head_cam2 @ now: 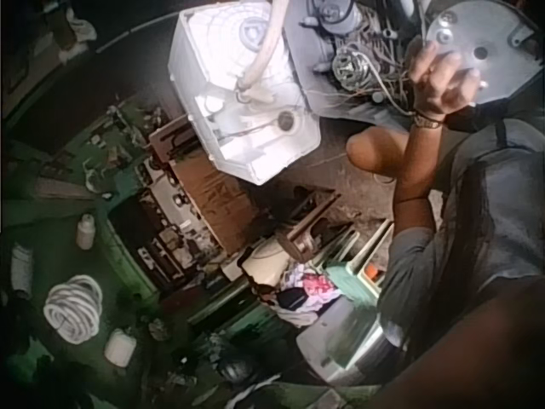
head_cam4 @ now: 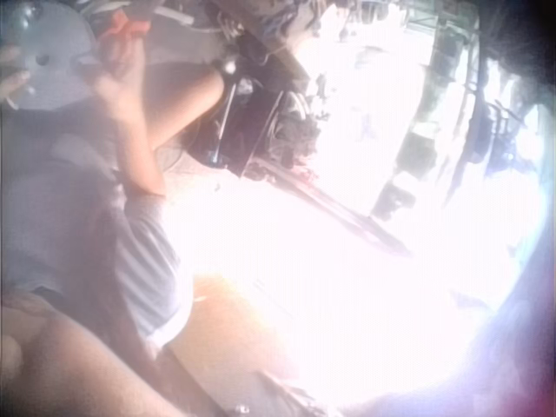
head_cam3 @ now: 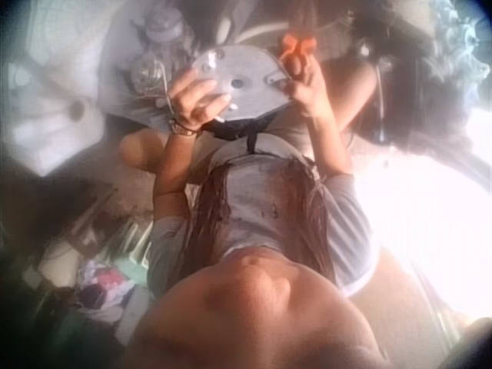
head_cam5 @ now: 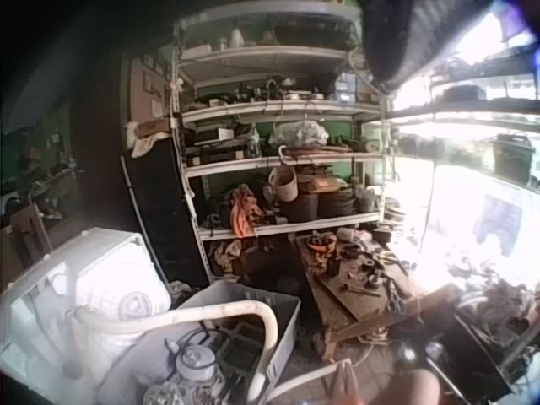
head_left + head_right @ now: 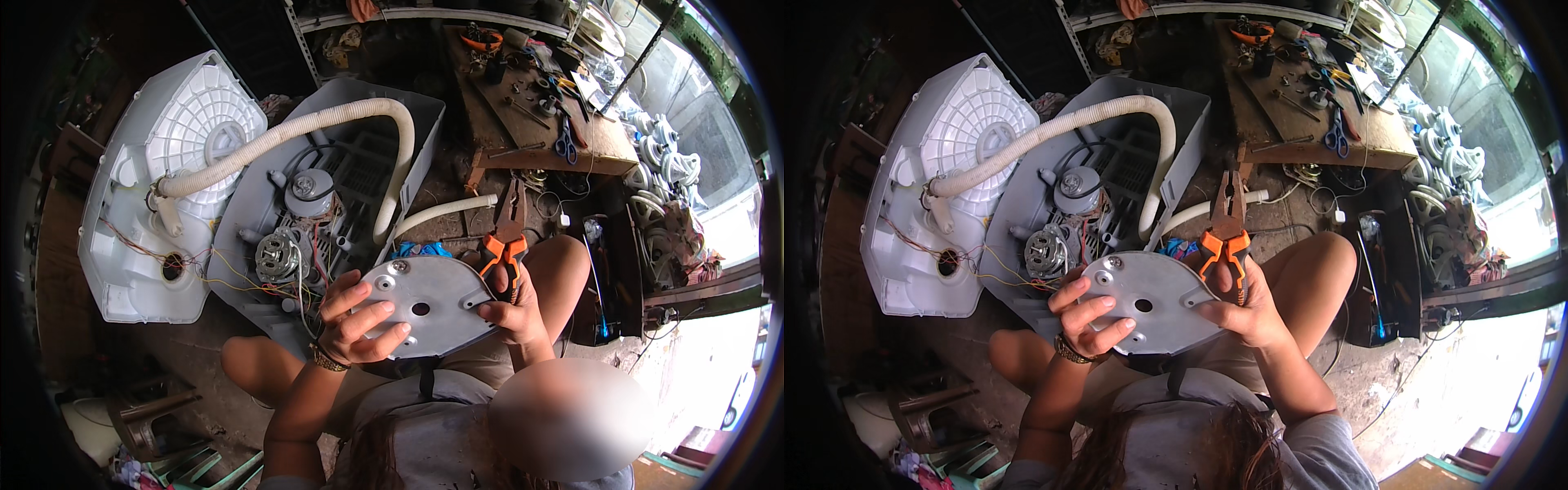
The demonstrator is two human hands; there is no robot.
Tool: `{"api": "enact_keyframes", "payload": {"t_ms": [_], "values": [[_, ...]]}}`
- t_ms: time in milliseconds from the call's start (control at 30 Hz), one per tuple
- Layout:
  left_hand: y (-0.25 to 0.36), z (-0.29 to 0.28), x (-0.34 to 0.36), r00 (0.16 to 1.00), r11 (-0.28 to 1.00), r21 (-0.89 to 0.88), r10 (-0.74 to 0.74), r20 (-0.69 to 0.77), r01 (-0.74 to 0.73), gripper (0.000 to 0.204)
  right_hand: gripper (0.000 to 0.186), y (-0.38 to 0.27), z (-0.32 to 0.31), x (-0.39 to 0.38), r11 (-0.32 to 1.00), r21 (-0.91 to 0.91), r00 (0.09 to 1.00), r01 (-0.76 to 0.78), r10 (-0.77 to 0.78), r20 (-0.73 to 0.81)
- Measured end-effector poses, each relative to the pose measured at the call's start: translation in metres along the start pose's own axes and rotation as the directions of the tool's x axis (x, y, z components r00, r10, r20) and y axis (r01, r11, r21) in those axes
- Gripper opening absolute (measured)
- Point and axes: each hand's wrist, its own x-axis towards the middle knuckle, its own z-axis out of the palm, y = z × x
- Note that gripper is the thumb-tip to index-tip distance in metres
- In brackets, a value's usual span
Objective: The person repairs a disassembled appliance by hand and using pliers, a hammer, and a screwdriver. They manipulate a metal plate, hammering at a white component, and then use pliers to cut or crimp wires before repositioning the plate inside the appliance housing.
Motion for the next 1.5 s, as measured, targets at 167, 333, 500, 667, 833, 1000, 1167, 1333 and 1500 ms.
{"api": "enact_keyframes", "payload": {"t_ms": [167, 333, 500, 667, 833, 1000, 1167, 1333, 1500], "values": [[-0.001, 0.002, -0.002, 0.999, 0.999, 0.049, 0.012, -0.037, -0.01, 0.022, 0.045, 0.005, -0.008, -0.001, 1.0, -0.02, 1.0, -0.011, 0.011, 0.004], [-0.008, 0.01, -0.005, 0.983, 0.996, 0.081, -0.032, -0.181, 0.048, 0.032, 0.045, -0.002, 0.007, 0.002, 0.999, 0.046, 1.0, 0.007, -0.006, -0.018], [-0.003, 0.021, -0.016, 0.686, 0.491, -0.688, -0.727, 0.013, 0.534, 0.061, 0.043, 0.008, -0.003, 0.003, 0.999, 0.042, 0.998, -0.019, 0.022, -0.061], [0.016, 0.032, -0.022, 0.347, -0.287, -0.804, -0.789, 0.507, 0.521, 0.054, 0.038, 0.041, -0.018, 0.009, 0.963, -0.266, 0.998, 0.042, -0.051, -0.026], [0.014, 0.04, -0.031, 0.171, -0.278, -0.736, -0.865, 0.471, 0.618, 0.045, 0.04, 0.065, -0.029, 0.014, 0.951, -0.309, 1.0, 0.021, -0.026, -0.011], [0.01, 0.042, -0.033, 0.18, -0.217, -0.738, -0.89, 0.418, 0.64, 0.043, 0.044, 0.061, -0.046, 0.011, 0.954, -0.299, 0.99, 0.033, -0.073, -0.125], [0.006, 0.041, -0.043, 0.167, -0.145, -0.71, -0.921, 0.351, 0.689, 0.04, 0.04, 0.003, -0.075, 0.008, 0.931, -0.299, 0.917, 0.211, -0.294, -0.268], [-0.004, 0.04, -0.062, 0.019, -0.284, -0.725, -0.925, 0.379, 0.627, 0.043, 0.017, -0.052, -0.159, -0.001, 0.842, -0.362, 0.698, 0.399, -0.535, -0.476], [-0.02, 0.055, -0.093, -0.142, -0.493, -0.72, -0.859, 0.493, 0.489, 0.036, 0.02, 0.038, -0.294, -0.017, 0.385, -0.874, 0.689, -0.297, -0.548, -0.475]]}}
